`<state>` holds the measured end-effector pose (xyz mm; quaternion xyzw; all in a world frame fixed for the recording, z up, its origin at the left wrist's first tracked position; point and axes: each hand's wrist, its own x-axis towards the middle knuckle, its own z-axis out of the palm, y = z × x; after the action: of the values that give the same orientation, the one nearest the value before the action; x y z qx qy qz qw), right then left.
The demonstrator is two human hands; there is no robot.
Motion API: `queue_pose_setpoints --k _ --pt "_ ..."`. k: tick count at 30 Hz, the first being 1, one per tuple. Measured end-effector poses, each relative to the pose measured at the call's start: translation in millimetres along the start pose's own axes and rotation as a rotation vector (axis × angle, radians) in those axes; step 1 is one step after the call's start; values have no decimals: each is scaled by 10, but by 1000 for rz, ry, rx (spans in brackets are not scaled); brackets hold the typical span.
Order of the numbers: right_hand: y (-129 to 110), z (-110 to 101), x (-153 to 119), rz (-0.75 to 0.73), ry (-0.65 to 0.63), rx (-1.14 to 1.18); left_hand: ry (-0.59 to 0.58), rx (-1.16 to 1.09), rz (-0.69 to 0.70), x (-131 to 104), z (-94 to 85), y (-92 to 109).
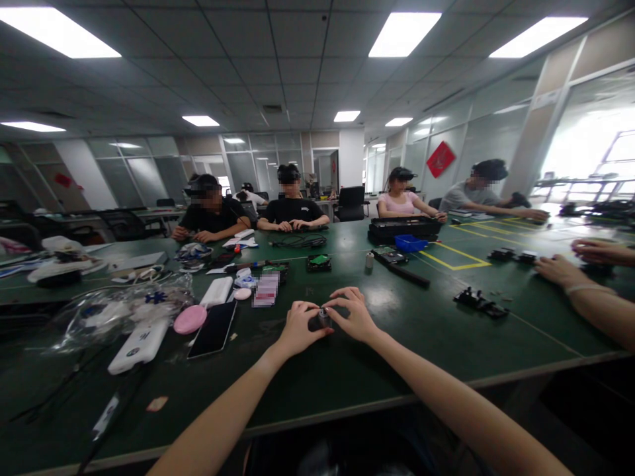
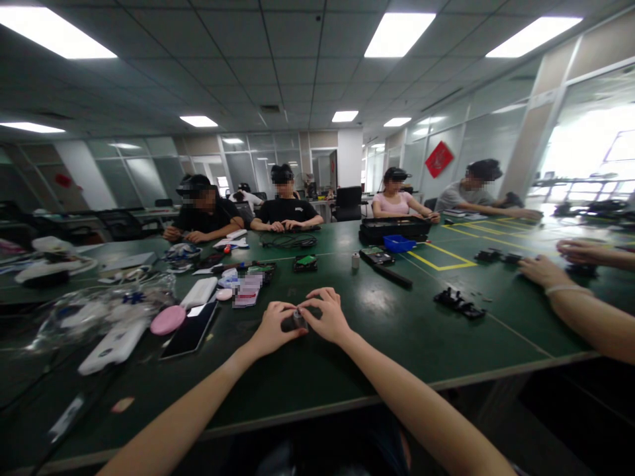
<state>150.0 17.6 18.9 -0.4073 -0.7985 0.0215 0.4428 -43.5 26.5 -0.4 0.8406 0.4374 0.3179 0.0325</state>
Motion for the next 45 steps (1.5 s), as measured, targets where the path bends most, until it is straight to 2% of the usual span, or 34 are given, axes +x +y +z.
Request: queue_pose_setpoints --k 6,15,22,37,45 --pt "-17 -20 4 -43 42 87 10 -8 4 1 17 -10" --pt "0 33 -15 -80 -16 214 -2 -9 -6 -4 9 -1" --pt "7 52 -19 -75 18 224 6 -9 -2 -5 20 -5" --pt "-12 48 -18 27 44 301 26 -34 8 -10 27 -3" --pt "0 48 21 91 45 423 9 -18 14 -5 5 5"
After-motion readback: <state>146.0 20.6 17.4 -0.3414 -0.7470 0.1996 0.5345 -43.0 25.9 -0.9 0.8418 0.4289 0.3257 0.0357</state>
